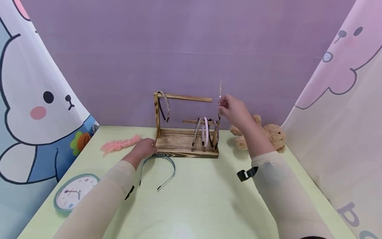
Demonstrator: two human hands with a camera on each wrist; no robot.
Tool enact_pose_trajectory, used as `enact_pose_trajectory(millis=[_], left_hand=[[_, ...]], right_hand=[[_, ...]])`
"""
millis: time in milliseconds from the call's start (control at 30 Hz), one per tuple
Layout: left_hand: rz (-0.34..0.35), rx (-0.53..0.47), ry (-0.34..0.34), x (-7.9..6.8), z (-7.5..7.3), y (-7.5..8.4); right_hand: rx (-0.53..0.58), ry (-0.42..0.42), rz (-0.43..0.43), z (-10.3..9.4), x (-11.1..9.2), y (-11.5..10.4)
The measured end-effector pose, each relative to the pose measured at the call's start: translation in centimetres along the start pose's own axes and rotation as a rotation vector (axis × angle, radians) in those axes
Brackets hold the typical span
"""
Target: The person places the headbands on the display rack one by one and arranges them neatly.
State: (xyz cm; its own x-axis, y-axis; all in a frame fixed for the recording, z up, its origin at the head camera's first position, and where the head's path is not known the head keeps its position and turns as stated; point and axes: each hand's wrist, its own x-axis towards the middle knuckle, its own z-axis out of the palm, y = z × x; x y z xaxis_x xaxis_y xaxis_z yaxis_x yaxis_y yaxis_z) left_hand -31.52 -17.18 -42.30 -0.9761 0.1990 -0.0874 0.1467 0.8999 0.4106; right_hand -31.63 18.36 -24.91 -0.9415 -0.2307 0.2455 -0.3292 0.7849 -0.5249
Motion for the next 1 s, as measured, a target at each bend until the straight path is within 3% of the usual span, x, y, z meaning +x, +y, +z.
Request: enact_pose_trajectory(millis=[267, 433, 633, 1000], left_hand=[[-0.022, -0.01, -0.056, -0.5, -0.4, 0.3], [-0.039, -0.042, -0.059, -0.6, -0.3, 0.2], [-0.078, -0.068, -0.047, -0.3, 0.0, 0.0], [-0.077, -0.052, -0.052, 0.1, -0.1, -0.5]], right_hand=[[0.07, 0.017, -0.031, 2.0, 3.0, -0.7], [0.087, 0.024, -0.078, 3.4, 3.6, -1.2], [0.105, 0.016, -0.065, 4.3, 4.1, -1.4], [0.142, -0.014, -0.122, 7.0, 5.6, -2.3]])
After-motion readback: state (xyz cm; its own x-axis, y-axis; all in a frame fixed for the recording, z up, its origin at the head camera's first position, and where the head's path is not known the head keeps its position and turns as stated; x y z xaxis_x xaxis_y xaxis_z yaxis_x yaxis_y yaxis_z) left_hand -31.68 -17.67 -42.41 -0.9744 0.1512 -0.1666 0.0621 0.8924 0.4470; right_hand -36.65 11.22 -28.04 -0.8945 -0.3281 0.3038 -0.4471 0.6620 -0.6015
